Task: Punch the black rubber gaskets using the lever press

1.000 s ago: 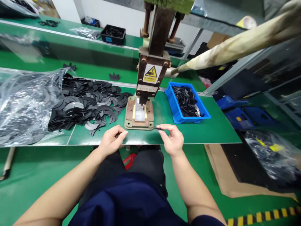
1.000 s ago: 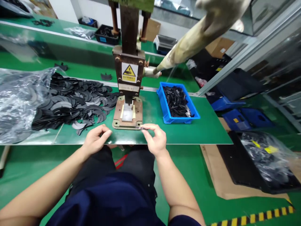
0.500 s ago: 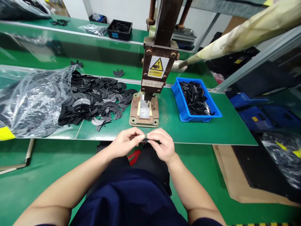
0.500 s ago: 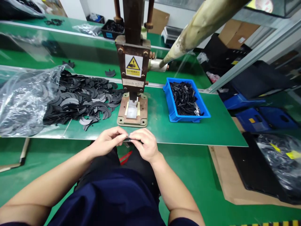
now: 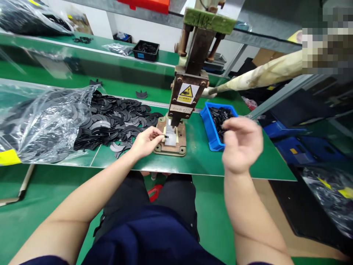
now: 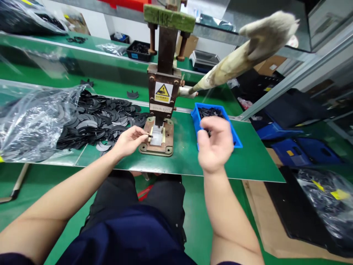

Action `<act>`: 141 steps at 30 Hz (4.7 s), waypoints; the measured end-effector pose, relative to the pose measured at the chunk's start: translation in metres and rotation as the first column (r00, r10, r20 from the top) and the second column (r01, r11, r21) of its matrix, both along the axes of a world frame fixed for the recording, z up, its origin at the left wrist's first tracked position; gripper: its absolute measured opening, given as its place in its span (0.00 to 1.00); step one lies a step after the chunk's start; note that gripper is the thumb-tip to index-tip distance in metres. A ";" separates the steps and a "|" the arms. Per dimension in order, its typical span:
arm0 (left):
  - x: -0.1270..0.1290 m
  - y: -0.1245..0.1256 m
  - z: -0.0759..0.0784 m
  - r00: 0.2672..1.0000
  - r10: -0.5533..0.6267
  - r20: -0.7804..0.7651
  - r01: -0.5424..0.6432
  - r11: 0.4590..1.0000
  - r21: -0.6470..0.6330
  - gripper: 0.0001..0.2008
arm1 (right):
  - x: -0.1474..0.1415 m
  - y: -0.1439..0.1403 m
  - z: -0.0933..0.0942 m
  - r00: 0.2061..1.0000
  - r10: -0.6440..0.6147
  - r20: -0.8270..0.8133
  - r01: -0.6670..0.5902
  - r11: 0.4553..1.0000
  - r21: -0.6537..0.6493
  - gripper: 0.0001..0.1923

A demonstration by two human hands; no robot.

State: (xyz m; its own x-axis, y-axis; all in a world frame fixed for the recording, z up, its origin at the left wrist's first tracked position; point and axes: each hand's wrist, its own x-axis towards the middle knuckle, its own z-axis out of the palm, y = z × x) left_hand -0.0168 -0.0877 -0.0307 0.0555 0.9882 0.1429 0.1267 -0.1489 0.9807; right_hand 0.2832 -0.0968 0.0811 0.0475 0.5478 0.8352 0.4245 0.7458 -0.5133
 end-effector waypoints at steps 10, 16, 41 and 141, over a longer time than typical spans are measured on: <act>0.001 0.062 -0.001 0.740 0.077 -0.668 0.246 0.894 0.375 0.08 | -0.038 0.032 0.126 0.903 0.427 -0.049 -0.408 0.888 0.213 0.27; 0.002 0.073 0.002 0.663 0.003 -0.749 0.358 0.877 0.321 0.10 | -0.052 0.021 0.101 0.915 0.393 -0.088 -0.349 0.884 0.310 0.13; -0.059 0.201 0.032 0.320 -0.046 -0.946 0.030 0.999 -0.039 0.21 | -0.043 -0.026 -0.023 0.993 0.119 0.000 -0.114 0.957 0.267 0.12; -0.058 0.101 0.022 0.352 0.037 -0.935 0.174 0.979 0.104 0.21 | -0.061 -0.010 -0.027 0.986 0.045 -0.159 0.024 0.914 0.405 0.24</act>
State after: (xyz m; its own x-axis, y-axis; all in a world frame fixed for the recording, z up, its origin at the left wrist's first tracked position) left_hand -0.0744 0.0128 -0.0088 0.3230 0.9412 0.0990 0.9206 -0.3367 0.1977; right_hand 0.2221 -0.1067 0.0542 0.1961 0.1656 0.9665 0.3528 0.9077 -0.2272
